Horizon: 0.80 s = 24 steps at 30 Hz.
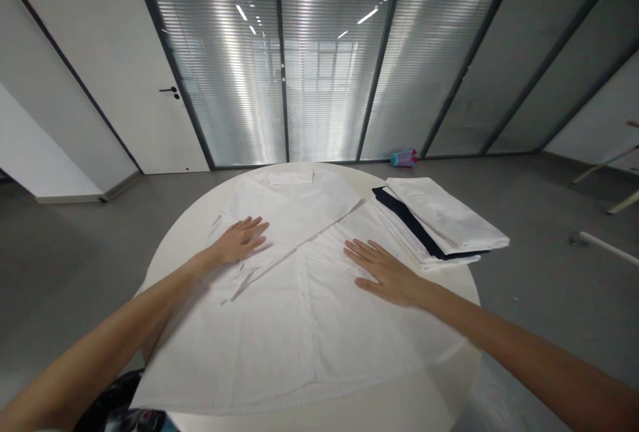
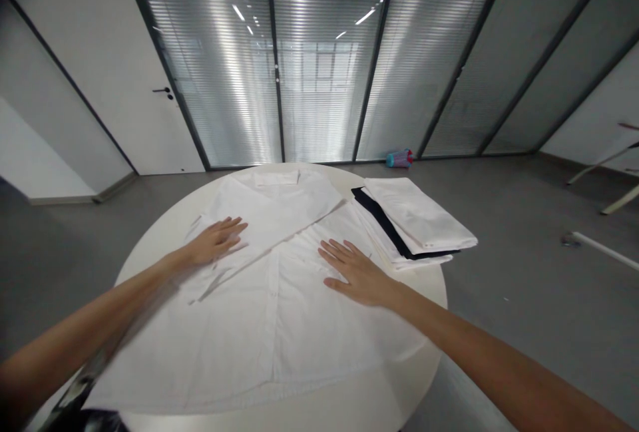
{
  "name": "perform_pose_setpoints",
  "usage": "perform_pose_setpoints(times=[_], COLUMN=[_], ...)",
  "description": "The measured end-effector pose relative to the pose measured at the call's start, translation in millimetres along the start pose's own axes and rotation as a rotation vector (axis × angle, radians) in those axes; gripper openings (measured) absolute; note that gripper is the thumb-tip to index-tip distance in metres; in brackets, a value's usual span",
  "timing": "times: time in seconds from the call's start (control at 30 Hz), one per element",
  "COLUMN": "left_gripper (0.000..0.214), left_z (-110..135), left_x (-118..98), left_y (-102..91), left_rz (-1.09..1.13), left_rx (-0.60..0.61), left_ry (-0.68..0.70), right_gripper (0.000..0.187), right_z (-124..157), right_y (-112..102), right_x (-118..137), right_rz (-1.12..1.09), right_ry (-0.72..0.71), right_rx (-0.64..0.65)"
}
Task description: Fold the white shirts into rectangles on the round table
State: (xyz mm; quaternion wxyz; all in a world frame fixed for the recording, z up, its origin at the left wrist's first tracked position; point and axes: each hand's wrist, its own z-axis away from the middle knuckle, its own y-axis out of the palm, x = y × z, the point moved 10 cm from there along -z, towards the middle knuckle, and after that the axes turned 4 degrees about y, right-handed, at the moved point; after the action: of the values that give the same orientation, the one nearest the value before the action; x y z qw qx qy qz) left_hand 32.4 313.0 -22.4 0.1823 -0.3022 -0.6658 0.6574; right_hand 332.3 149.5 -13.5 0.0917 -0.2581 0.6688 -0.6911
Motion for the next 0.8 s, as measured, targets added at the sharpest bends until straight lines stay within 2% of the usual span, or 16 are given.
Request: perform_pose_setpoints(times=[0.13, 0.2, 0.27, 0.4, 0.53, 0.67, 0.73, 0.8], left_gripper=[0.069, 0.069, 0.072, 0.075, 0.065, 0.056, 0.055, 0.06], left_z=[-21, -27, -27, -17, -27, -75, -106, -131], left_x=[61, 90, 107, 114, 118, 126, 125, 121], left_y=[-26.1, -26.3, -17.4, -5.3, -23.7, -50.9, -51.8, -43.3], left_rz=[-0.05, -0.077, -0.091, -0.119, -0.167, -0.202, -0.197, -0.185], left_rx=[-0.063, -0.042, 0.007, 0.049, 0.018, -0.065, -0.088, -0.094], left_ry=[-0.154, -0.211, -0.23, -0.222, -0.246, -0.319, -0.327, -0.321], right_gripper=[0.064, 0.064, 0.064, 0.063, 0.063, 0.063, 0.063, 0.063], right_z=[0, 0, 0, 2, 3, 3, 3, 4], right_y=[3, 4, 6, 6, 5, 5, 5, 3], right_x=[-4, -6, -7, -9, -9, -10, -10, -10], right_rz=[-0.008, 0.002, 0.012, 0.005, -0.007, -0.017, -0.019, -0.027], right_ry=[0.013, 0.016, 0.018, 0.02, 0.023, 0.036, 0.041, 0.039], right_rx=[-0.021, -0.017, -0.008, -0.011, -0.036, -0.038, -0.041, -0.051])
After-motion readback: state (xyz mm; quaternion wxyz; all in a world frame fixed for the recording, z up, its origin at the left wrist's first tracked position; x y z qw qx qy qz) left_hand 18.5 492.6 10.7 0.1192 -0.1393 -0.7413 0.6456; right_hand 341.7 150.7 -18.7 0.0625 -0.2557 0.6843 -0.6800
